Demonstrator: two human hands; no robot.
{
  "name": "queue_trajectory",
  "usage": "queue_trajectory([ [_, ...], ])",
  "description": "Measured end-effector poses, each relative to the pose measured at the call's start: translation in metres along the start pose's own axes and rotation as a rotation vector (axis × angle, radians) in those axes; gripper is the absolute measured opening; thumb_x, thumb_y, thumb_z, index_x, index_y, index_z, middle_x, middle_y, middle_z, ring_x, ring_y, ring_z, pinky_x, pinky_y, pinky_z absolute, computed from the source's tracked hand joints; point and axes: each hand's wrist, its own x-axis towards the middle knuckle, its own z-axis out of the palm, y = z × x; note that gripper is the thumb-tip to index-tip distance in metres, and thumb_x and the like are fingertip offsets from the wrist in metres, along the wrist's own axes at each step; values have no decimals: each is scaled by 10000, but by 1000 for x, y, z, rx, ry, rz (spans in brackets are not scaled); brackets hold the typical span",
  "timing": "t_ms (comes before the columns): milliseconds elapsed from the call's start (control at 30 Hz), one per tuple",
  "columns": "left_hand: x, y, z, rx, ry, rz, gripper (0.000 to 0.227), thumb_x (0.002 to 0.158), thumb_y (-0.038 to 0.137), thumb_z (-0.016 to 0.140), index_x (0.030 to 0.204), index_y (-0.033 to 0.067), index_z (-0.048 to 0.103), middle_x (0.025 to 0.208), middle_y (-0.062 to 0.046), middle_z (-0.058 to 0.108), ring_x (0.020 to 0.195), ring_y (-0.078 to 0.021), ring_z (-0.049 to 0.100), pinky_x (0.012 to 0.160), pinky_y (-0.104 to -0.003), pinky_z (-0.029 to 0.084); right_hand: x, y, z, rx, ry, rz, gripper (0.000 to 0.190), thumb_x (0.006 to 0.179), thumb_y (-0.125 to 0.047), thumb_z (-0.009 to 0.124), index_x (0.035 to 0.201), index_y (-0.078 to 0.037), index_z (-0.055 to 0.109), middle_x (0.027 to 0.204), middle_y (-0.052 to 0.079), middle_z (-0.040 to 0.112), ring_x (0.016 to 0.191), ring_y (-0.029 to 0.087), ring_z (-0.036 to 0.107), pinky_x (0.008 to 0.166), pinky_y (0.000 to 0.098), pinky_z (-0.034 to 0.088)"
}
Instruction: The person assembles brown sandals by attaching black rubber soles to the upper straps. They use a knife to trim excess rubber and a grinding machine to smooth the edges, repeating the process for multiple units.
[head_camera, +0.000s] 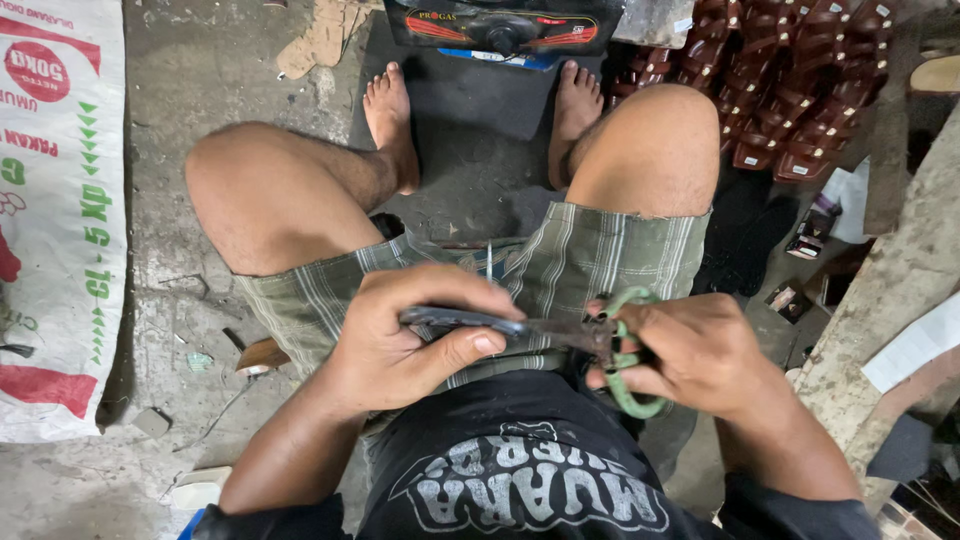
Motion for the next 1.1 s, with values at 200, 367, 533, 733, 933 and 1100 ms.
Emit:
queue_trajectory([
  [200,14,8,-4,267,-73,150,150,971,154,763,1048,46,694,980,-88,757,869,-189,771,767,-297,613,6,-6,-24,-110,113,-60,508,804,-390,851,969,35,628,677,24,623,566,188,652,552,347,558],
  [367,21,13,0,376,-145,225,191,942,179,805,1079,70,728,975,-81,753,824,-205,766,710,-305,611,12,-16,-31,-189,17,-45,566,769,-409,842,1023,76,697,633,46,620,525,219,657,495,363,532],
  [533,27,21,3,487,-228,231,195,905,183,829,1058,101,740,907,-45,735,746,-202,733,631,-307,572,17,-17,-36,-171,-20,-71,556,821,-421,801,1039,74,671,689,94,643,580,262,678,531,372,544],
  [733,31,33,3,608,-311,235,182,919,233,810,1048,129,735,877,-14,701,707,-201,708,583,-332,552,10,-22,-53,-158,-145,-7,568,781,-420,768,1060,69,695,667,103,650,543,269,660,499,390,521],
  [933,35,37,2,705,-385,174,207,926,271,801,1047,137,699,902,-13,706,716,-233,719,584,-354,554,-3,-11,-62,-180,-188,49,523,766,-448,813,937,26,675,658,76,694,487,208,658,433,365,515],
  [1100,40,17,24,587,-330,92,633,817,419,841,1203,48,503,943,-108,660,786,-248,715,647,-338,574,5,-11,-18,390,83,202,490,828,-402,804,1007,30,657,742,34,697,578,113,700,496,265,569],
])
